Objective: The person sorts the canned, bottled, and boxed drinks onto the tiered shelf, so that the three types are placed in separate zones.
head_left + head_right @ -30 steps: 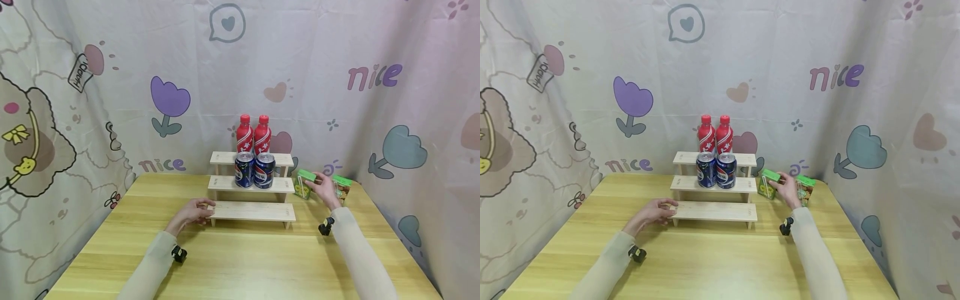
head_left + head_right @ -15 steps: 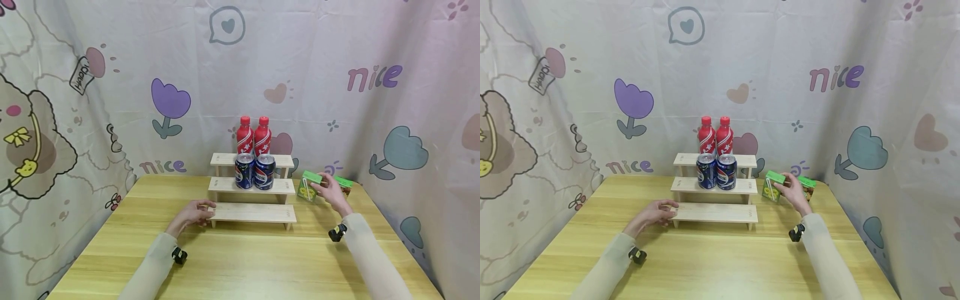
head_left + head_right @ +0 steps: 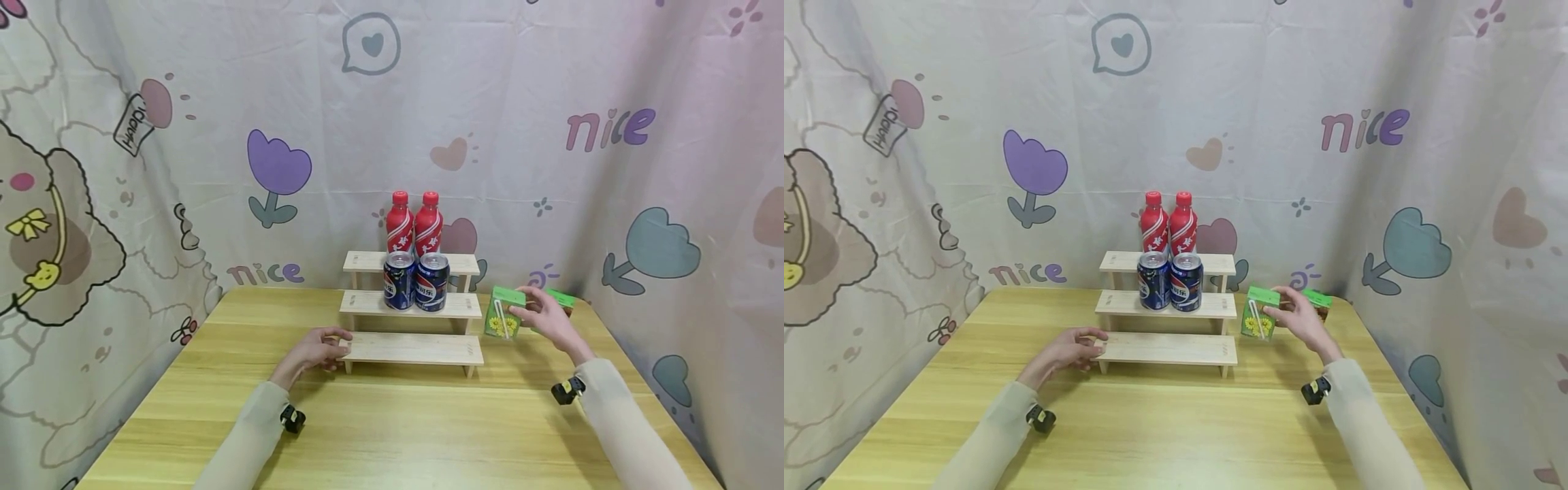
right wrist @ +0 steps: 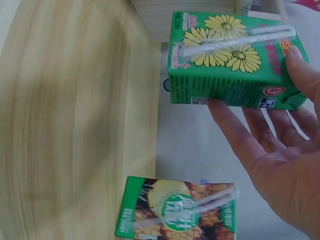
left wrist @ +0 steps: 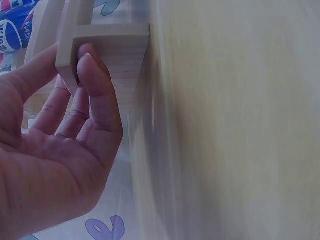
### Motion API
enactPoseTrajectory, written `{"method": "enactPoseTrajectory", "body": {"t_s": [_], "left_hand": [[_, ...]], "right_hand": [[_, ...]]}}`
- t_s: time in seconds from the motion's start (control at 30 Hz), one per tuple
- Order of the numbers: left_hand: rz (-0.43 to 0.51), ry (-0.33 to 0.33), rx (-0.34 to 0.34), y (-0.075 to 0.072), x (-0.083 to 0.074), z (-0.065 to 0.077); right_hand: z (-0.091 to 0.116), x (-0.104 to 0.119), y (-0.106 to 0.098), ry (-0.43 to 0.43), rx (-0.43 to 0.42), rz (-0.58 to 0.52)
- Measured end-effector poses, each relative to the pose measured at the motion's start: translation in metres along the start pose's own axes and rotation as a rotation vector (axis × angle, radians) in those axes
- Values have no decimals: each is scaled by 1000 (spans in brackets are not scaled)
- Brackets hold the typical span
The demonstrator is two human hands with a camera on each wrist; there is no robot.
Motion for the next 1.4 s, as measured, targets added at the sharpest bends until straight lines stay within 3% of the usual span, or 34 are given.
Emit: {"method": "enactPoseTrajectory", "body": {"t_s": [0.3, 0.8, 1.0, 1.4], "left_hand": [[5, -5, 2, 0, 1, 0], [-3, -4, -4, -2, 0, 1], [19, -7, 4, 0, -1, 2], [18, -18, -11, 0, -2, 3]], "right_hand": [[11, 6, 0, -16, 37, -10], [20, 35, 6, -92, 53, -9], [21, 51, 17, -138, 68, -23], [18, 69, 50, -115, 55, -9]]}}
Point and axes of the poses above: each hand's wrist, its own z-axis away from the middle knuckle, its own y-axis out of the palm, x = y × z, the point moved 9 cm from there along -z, towards the middle knuckle, and after that the axes turned 8 degrees about z, right-handed, at the moved point
